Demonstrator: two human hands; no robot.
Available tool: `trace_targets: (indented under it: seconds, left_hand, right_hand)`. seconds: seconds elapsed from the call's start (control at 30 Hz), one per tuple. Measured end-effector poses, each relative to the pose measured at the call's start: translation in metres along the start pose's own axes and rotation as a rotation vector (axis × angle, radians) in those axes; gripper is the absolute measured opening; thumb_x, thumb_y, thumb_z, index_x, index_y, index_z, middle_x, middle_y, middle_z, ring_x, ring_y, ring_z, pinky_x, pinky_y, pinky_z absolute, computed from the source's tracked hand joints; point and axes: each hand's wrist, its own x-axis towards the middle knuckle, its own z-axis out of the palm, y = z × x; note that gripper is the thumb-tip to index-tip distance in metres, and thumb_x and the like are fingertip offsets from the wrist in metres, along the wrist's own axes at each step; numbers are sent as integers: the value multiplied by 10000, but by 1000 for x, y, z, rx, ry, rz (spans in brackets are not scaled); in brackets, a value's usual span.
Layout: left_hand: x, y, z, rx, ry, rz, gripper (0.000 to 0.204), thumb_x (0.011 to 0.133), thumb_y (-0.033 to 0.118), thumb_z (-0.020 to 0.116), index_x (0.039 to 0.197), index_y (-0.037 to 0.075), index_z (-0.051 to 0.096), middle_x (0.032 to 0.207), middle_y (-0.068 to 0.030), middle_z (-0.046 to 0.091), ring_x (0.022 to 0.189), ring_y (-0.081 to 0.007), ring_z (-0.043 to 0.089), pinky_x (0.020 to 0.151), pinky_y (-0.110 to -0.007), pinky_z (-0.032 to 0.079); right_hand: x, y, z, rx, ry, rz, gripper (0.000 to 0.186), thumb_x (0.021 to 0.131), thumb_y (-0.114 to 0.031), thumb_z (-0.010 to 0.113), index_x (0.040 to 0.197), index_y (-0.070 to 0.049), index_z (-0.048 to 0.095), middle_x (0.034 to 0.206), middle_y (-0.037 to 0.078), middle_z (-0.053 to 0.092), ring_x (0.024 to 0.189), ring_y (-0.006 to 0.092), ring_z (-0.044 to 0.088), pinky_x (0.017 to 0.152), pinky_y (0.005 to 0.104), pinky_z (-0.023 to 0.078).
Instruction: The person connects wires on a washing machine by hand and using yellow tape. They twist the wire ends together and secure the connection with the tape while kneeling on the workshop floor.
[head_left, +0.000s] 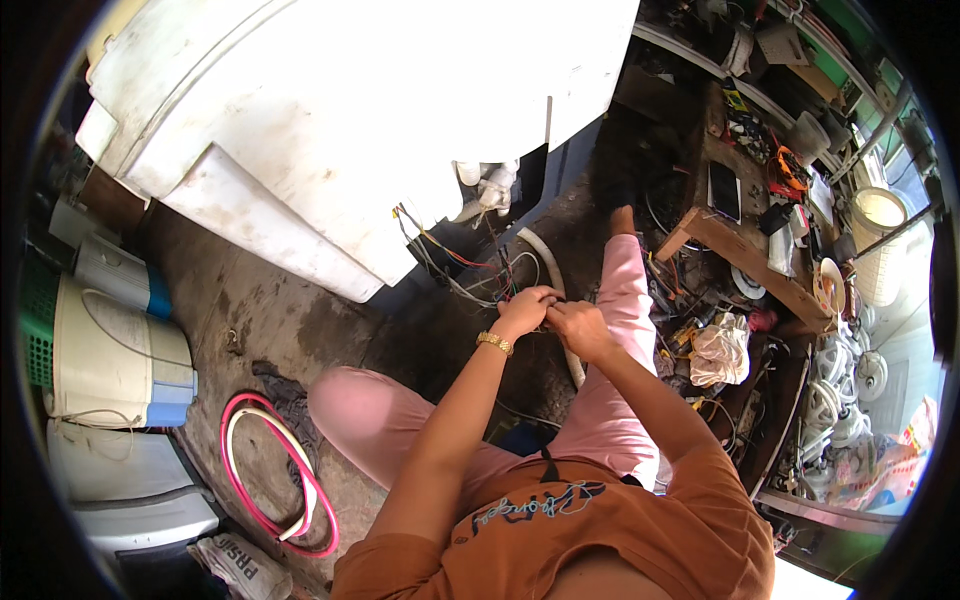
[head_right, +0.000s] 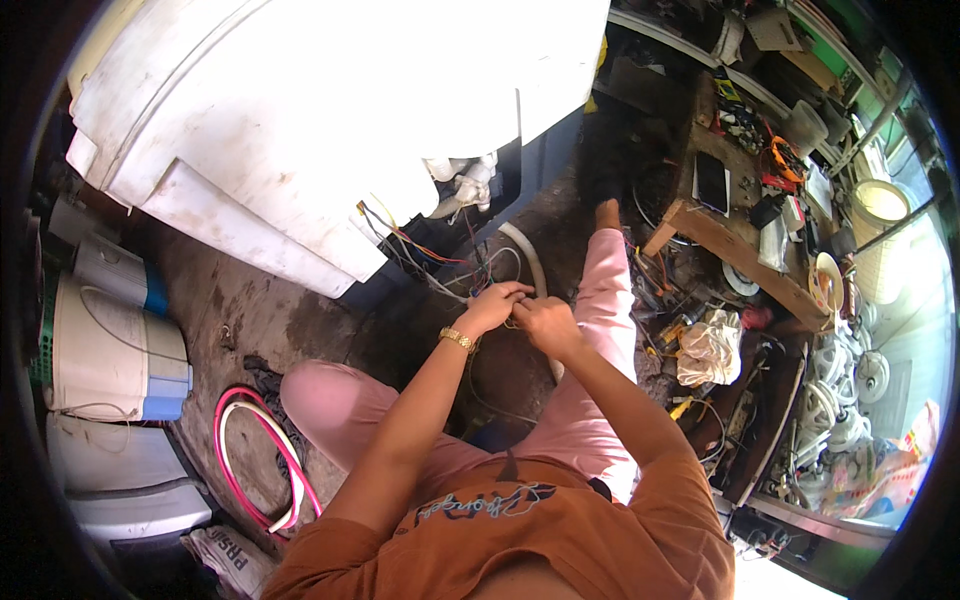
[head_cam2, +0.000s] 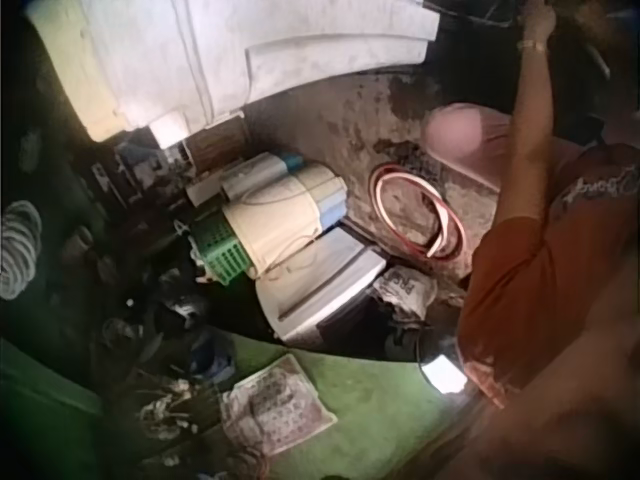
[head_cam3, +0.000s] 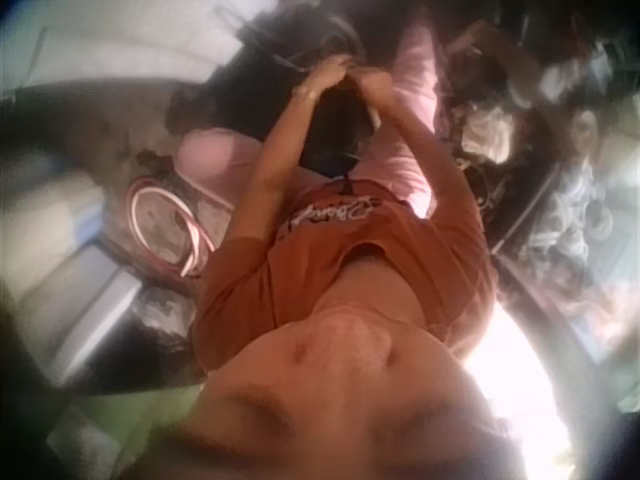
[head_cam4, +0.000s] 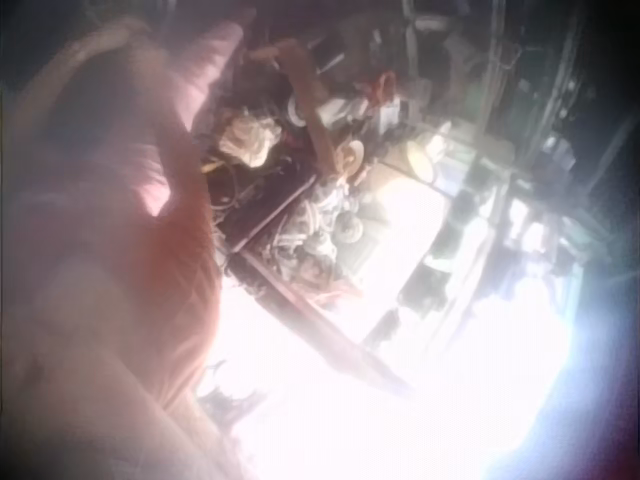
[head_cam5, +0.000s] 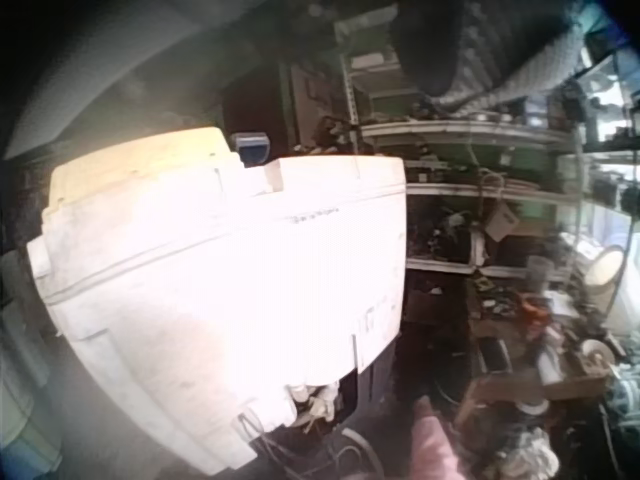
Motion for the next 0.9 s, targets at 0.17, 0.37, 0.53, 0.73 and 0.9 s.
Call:
trace_targets:
  seconds: [0.17, 0.37, 0.53, 0.73, 0.9]
  left_hand:
    - [-16, -45, 12, 144, 343, 256, 226, 901, 168, 536, 1053, 106, 692, 1161, -105, 553, 1129, -297, 480, 968, -418, 348]
    - [-64, -49, 80, -425, 746, 113, 497, 796, 36, 677, 1227, 43, 431, 1069, -115, 517, 962, -182, 536, 790, -315, 467]
    - [-62, -49, 65, -641, 592, 77, 630, 774, -14, 649, 1285, 68, 291, 1010, -131, 526, 836, -158, 564, 699, -272, 495]
    - [-46, -17, -1, -1326, 268, 32, 678, 809, -16, 591, 1380, 97, 243, 990, -117, 601, 865, -178, 597, 777, -295, 486]
    - [-26, -26, -19, -489, 285, 385, 603, 818, -90, 552, 1360, 97, 366, 927, -89, 597, 881, -179, 592, 776, -301, 487]
  right_hand:
    - [20, -24, -18, -50, 104, -43, 127, 790, -148, 644, 868, -87, 565, 870, 77, 613, 794, 282, 613, 673, 407, 490]
    - [3, -8, 5, 308, -20, 251, 141, 839, -154, 631, 873, -51, 540, 841, 157, 617, 767, 359, 605, 645, 440, 469]
    - [-1, -5, 17, 470, -7, 298, 149, 870, -159, 619, 874, -41, 528, 761, 186, 604, 743, 399, 599, 624, 454, 460]
    - [-16, 7, 15, 502, 41, 357, 143, 881, -99, 620, 821, -1, 535, 717, 166, 596, 660, 326, 605, 589, 374, 460]
    - [5, -24, 10, 636, 0, 423, 151, 900, -107, 611, 814, -2, 545, 651, 133, 590, 568, 241, 594, 554, 340, 455]
